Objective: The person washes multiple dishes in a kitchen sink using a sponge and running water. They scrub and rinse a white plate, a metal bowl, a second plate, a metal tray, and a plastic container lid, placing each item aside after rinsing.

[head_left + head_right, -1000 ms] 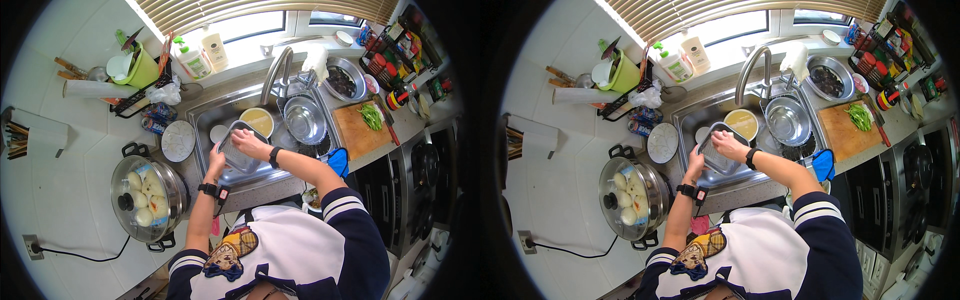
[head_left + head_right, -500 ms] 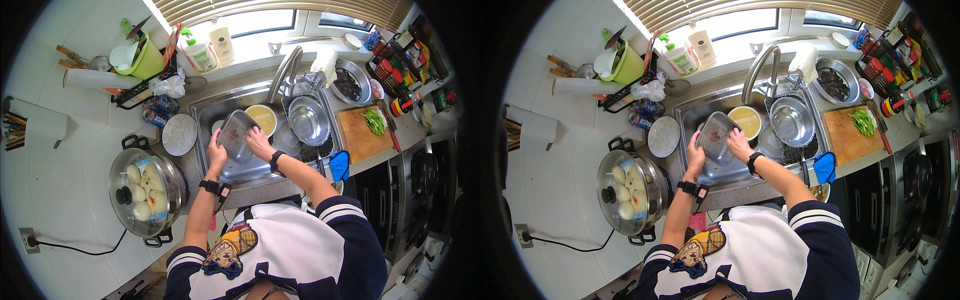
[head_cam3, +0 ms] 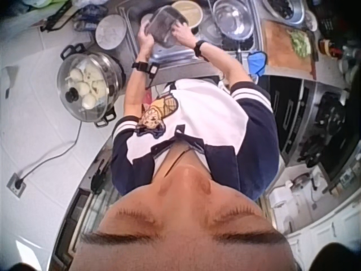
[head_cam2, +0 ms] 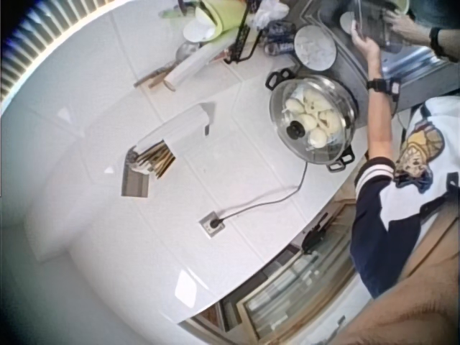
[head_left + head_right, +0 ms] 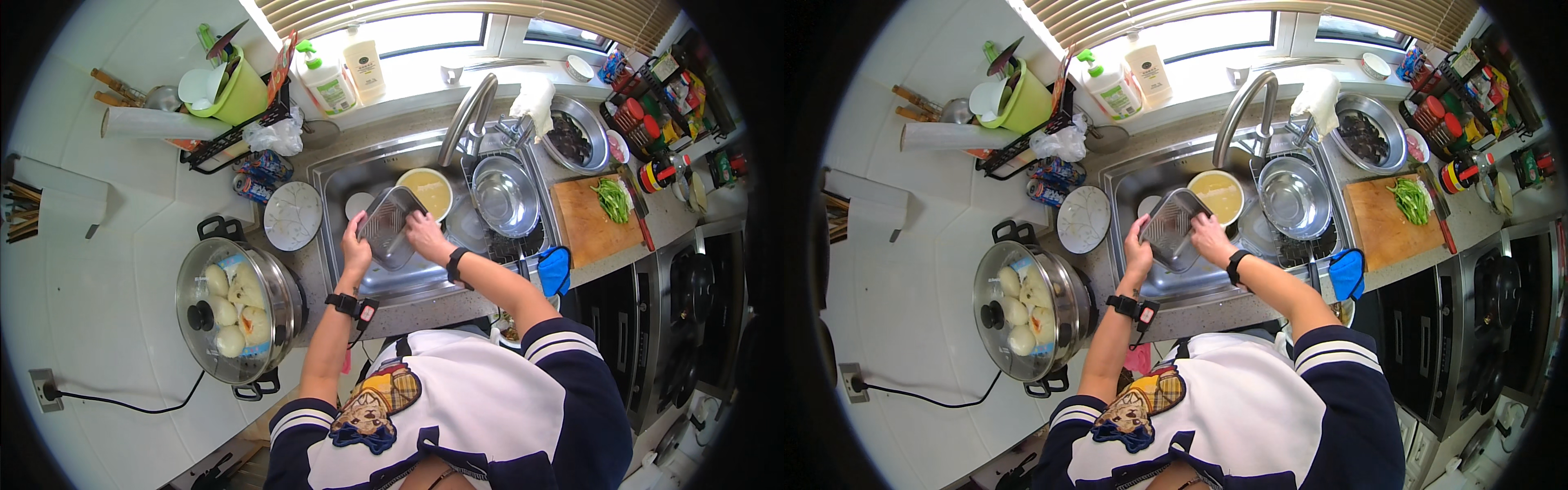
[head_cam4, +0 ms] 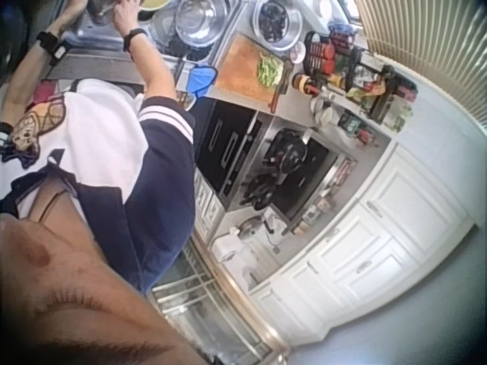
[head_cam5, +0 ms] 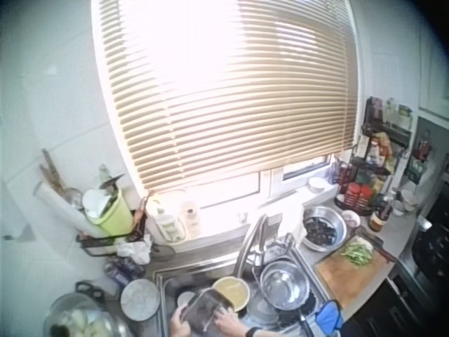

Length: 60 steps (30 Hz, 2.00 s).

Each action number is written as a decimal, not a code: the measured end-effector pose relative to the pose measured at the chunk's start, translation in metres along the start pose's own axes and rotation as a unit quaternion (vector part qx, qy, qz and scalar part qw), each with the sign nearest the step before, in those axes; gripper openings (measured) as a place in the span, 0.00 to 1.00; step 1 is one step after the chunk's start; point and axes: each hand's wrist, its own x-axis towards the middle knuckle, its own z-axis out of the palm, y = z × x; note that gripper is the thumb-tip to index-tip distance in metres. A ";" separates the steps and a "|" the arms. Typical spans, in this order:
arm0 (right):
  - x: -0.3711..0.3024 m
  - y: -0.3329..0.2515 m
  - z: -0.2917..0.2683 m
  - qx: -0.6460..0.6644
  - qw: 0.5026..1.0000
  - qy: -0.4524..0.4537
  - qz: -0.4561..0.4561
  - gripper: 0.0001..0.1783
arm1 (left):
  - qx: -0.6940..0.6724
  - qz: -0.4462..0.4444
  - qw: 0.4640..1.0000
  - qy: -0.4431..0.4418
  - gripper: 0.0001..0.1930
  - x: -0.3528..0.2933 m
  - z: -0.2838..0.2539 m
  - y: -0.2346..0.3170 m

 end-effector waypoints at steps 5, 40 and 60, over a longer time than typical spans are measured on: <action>-0.021 0.015 -0.010 0.060 0.997 0.054 0.007 0.10 | -0.033 -0.021 0.999 0.018 0.30 -0.013 -0.003 -0.017; 0.002 0.023 -0.046 0.368 0.876 0.228 0.213 0.20 | 0.176 0.071 0.977 -0.094 0.14 0.006 0.048 0.030; -0.046 -0.014 -0.074 0.177 0.959 0.220 0.033 0.30 | -0.151 -0.131 0.977 -0.077 0.18 0.035 0.054 -0.013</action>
